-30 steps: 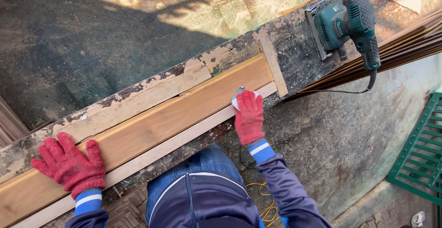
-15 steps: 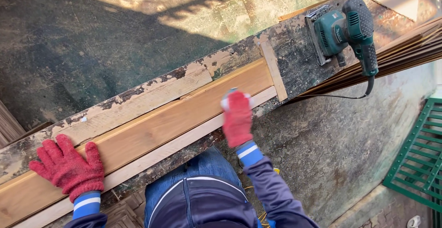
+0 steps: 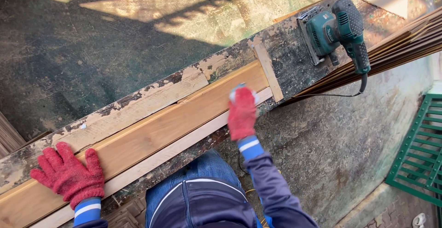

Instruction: The recorder is sanding and wiping down wooden planks using manual sandpaper, a cloth, and an orbital sander.

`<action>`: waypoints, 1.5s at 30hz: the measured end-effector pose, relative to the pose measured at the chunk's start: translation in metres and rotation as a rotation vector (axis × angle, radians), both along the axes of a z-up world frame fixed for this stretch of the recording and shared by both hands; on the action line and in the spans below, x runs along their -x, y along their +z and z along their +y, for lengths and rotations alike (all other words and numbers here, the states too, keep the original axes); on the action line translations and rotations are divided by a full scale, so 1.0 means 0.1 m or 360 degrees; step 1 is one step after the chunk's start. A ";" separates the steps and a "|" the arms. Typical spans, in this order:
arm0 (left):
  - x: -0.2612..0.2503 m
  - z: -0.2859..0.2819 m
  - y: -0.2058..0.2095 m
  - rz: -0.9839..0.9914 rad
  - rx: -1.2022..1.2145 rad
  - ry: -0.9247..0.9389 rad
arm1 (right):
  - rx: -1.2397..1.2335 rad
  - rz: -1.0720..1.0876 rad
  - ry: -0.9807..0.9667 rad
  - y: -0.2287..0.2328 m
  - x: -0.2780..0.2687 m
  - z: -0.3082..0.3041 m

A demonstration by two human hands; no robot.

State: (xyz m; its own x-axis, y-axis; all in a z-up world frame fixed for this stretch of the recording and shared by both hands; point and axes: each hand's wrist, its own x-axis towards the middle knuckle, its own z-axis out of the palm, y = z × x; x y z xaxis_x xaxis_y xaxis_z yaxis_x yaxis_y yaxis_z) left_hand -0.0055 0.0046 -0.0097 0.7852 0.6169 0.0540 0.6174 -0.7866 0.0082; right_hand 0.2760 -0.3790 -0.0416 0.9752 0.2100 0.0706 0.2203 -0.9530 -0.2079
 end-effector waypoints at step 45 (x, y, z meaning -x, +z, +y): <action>-0.07 -0.01 0.05 0.0060 -0.0093 0.0035 | 0.0021 -0.0075 0.0145 -0.18 -0.69 -0.08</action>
State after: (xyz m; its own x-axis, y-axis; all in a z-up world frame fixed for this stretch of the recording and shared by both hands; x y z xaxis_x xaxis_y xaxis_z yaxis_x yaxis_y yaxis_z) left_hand 0.0013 0.0041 -0.0050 0.7738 0.6304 0.0610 0.6333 -0.7714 -0.0613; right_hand 0.3447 -0.3872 -0.0597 0.9476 0.2988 0.1125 0.3154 -0.9311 -0.1832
